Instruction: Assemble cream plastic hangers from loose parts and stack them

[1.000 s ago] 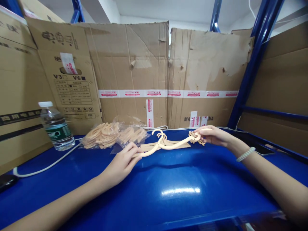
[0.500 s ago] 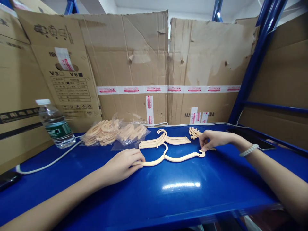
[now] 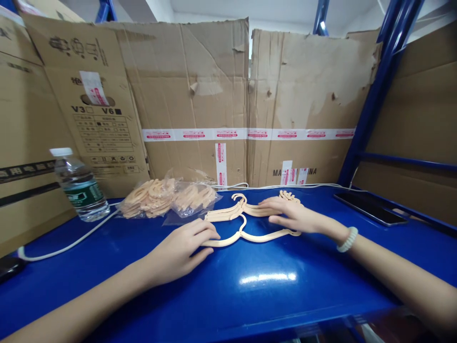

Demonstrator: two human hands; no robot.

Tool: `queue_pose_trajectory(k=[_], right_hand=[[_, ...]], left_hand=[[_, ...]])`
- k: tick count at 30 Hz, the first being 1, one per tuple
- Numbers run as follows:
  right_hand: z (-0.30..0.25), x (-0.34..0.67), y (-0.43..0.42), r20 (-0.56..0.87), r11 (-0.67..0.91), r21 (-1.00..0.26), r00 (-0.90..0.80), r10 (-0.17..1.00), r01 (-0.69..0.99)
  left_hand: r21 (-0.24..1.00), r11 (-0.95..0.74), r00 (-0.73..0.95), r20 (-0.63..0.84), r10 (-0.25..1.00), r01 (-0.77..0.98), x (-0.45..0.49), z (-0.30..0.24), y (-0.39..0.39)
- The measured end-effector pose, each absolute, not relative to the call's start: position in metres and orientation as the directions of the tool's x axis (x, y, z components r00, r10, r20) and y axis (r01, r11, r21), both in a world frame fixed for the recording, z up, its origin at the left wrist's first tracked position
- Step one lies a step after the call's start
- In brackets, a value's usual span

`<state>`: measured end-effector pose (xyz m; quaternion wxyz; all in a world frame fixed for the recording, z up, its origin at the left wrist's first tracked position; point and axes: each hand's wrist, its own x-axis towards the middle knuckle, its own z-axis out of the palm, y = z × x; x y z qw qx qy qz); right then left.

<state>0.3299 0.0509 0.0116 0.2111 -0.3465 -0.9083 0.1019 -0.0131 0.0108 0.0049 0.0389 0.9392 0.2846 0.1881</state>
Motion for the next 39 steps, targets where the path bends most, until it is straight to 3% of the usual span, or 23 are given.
queue_pose_trajectory(k=[7,28,35,37,39], right_hand=[[-0.001,0.313,0.051,0.157,0.749,-0.369,-0.757,0.634,0.55],[-0.007,0.315,0.094,0.098,0.673,-0.317,-0.683,0.724,0.668],[0.023,0.331,0.07,0.256,0.642,-0.247,-0.59,0.766,0.726],[0.036,0.342,0.061,0.154,0.617,-0.284,-0.6,0.785,0.734],[0.041,0.351,0.056,-0.044,0.573,-0.309,-0.613,0.789,0.759]], left_hand=[[0.229,-0.854,0.827,0.23,0.514,0.467,-0.003,0.002,-0.011],[0.149,-0.794,0.769,0.196,0.608,0.589,-0.001,-0.007,0.016],[0.143,-0.787,0.749,0.245,0.616,0.6,-0.006,-0.013,0.017],[0.13,-0.781,0.734,0.277,0.62,0.611,-0.009,-0.014,0.018],[0.121,-0.771,0.715,0.307,0.628,0.625,-0.012,-0.013,0.02]])
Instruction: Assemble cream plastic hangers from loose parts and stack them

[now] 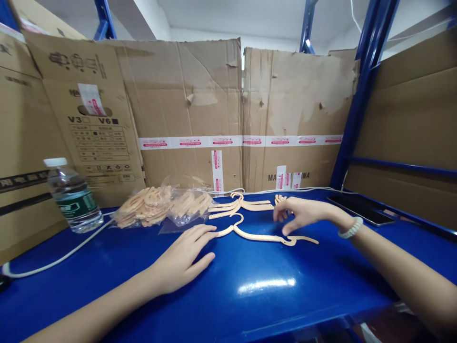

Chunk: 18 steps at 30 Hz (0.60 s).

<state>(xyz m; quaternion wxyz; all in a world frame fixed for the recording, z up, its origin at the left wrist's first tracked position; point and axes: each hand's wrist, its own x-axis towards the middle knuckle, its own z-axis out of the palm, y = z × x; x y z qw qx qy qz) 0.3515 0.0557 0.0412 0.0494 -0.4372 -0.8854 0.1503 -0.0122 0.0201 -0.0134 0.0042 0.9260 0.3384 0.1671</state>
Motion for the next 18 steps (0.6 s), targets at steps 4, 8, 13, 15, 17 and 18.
queue_pose_trajectory(k=[4,8,13,15,17,18], right_hand=[[0.034,0.362,0.061,-0.313,0.456,-0.376,-0.574,0.757,0.806],[0.028,0.367,0.071,-0.297,0.403,-0.327,-0.498,0.815,0.855],[0.029,0.372,0.076,-0.164,0.398,-0.194,-0.429,0.888,0.897],[0.028,0.372,0.077,-0.127,0.396,-0.168,-0.418,0.9,0.903],[0.027,0.37,0.078,-0.087,0.387,-0.142,-0.401,0.912,0.911],[0.026,0.369,0.078,-0.068,0.383,-0.131,-0.393,0.917,0.914]], left_hand=[[0.121,-0.742,0.674,0.344,0.654,0.659,-0.017,-0.013,0.026],[0.135,-0.748,0.673,0.355,0.649,0.65,-0.02,-0.015,0.03],[0.152,-0.765,0.687,0.358,0.633,0.626,-0.02,-0.016,0.029],[0.15,-0.766,0.692,0.348,0.633,0.625,-0.02,-0.016,0.028],[0.148,-0.765,0.693,0.342,0.634,0.627,-0.02,-0.016,0.028],[0.148,-0.764,0.693,0.34,0.636,0.628,-0.02,-0.016,0.028]])
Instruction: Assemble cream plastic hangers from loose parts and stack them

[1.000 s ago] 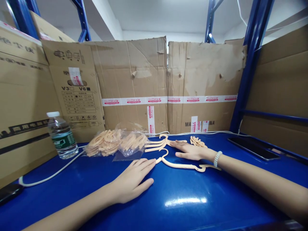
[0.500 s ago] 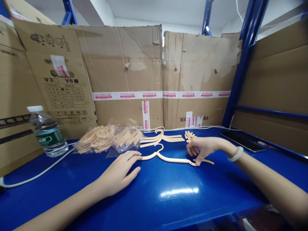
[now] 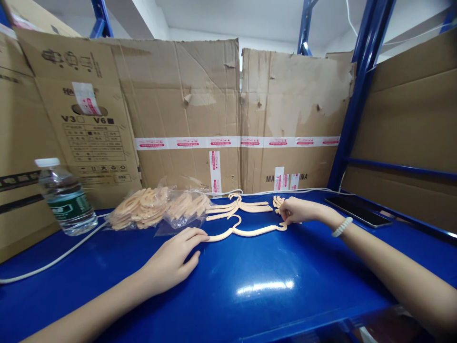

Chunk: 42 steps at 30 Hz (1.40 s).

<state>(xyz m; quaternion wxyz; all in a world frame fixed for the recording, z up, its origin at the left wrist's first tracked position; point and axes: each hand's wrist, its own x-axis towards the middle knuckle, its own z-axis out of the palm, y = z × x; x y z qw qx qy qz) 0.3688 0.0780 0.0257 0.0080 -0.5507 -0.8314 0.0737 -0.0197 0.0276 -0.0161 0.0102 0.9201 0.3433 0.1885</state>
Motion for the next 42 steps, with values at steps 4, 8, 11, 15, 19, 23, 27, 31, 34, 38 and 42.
queue_pose_trajectory(k=[4,8,11,15,19,23,27,31,34,38,42], right_hand=[[0.022,0.366,0.08,-0.018,0.381,-0.108,-0.385,0.923,0.918],[0.023,0.369,0.08,-0.001,0.411,-0.136,-0.415,0.91,0.901],[0.031,0.376,0.08,0.05,0.442,-0.177,-0.441,0.896,0.879],[0.04,0.389,0.084,0.272,0.408,-0.191,-0.352,0.896,0.893],[0.036,0.398,0.094,0.434,0.362,-0.198,-0.249,0.865,0.911],[0.025,0.395,0.098,0.462,0.386,-0.21,-0.257,0.849,0.898],[0.016,0.385,0.099,0.435,0.423,-0.195,-0.308,0.846,0.885],[0.012,0.379,0.1,0.401,0.449,-0.169,-0.355,0.844,0.877],[0.01,0.378,0.102,0.384,0.452,-0.16,-0.366,0.848,0.878],[0.007,0.38,0.106,0.376,0.447,-0.153,-0.366,0.851,0.881],[0.005,0.379,0.107,0.376,0.439,-0.141,-0.362,0.853,0.887]], left_hand=[[0.156,-0.762,0.689,0.344,0.638,0.628,-0.02,-0.017,0.028],[0.156,-0.761,0.677,0.371,0.636,0.63,-0.02,-0.017,0.029],[0.162,-0.765,0.66,0.415,0.626,0.623,-0.02,-0.016,0.029],[0.19,-0.772,0.628,0.48,0.612,0.607,-0.02,-0.012,0.029],[0.216,-0.764,0.61,0.489,0.624,0.608,-0.021,-0.008,0.03],[0.194,-0.76,0.615,0.481,0.625,0.621,-0.023,-0.006,0.03],[0.162,-0.762,0.625,0.479,0.616,0.627,-0.025,-0.005,0.031],[0.131,-0.758,0.625,0.486,0.611,0.639,-0.024,-0.003,0.03],[0.117,-0.765,0.637,0.482,0.602,0.634,-0.023,-0.002,0.027],[0.067,-0.777,0.657,0.491,0.572,0.626,-0.021,0.001,0.024],[0.031,-0.775,0.651,0.523,0.55,0.631,-0.02,0.003,0.022]])
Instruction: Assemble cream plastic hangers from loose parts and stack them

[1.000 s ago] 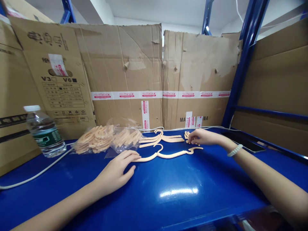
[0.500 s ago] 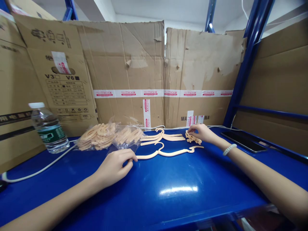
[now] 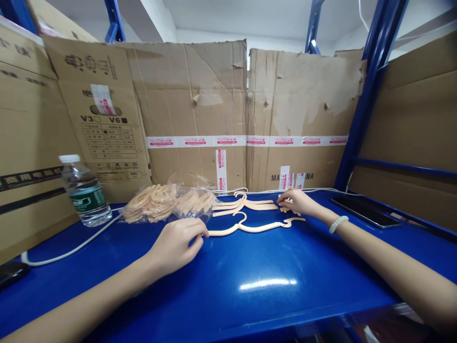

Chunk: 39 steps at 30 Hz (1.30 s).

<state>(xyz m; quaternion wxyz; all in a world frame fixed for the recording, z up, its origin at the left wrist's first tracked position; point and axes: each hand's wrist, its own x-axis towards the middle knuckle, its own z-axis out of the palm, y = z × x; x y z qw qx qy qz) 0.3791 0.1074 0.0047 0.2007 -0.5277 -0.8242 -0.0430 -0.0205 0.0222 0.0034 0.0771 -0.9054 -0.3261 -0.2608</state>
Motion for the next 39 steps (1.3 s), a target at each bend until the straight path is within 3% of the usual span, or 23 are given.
queue_pose_trajectory(k=[10,23,32,39], right_hand=[[-0.002,0.369,0.106,0.358,0.461,-0.086,-0.404,0.842,0.883],[-0.009,0.371,0.117,0.323,0.496,-0.093,-0.446,0.835,0.863],[-0.009,0.37,0.123,0.28,0.483,-0.182,-0.426,0.86,0.856],[-0.001,0.366,0.115,0.255,0.488,-0.356,-0.42,0.871,0.797]], left_hand=[[0.195,-0.776,0.602,0.529,0.598,0.6,-0.019,-0.003,0.022],[0.248,-0.755,0.544,0.563,0.622,0.607,-0.014,-0.006,0.026],[0.266,-0.761,0.524,0.592,0.613,0.591,-0.009,-0.007,0.027],[0.3,-0.777,0.531,0.592,0.606,0.553,-0.006,-0.009,0.025]])
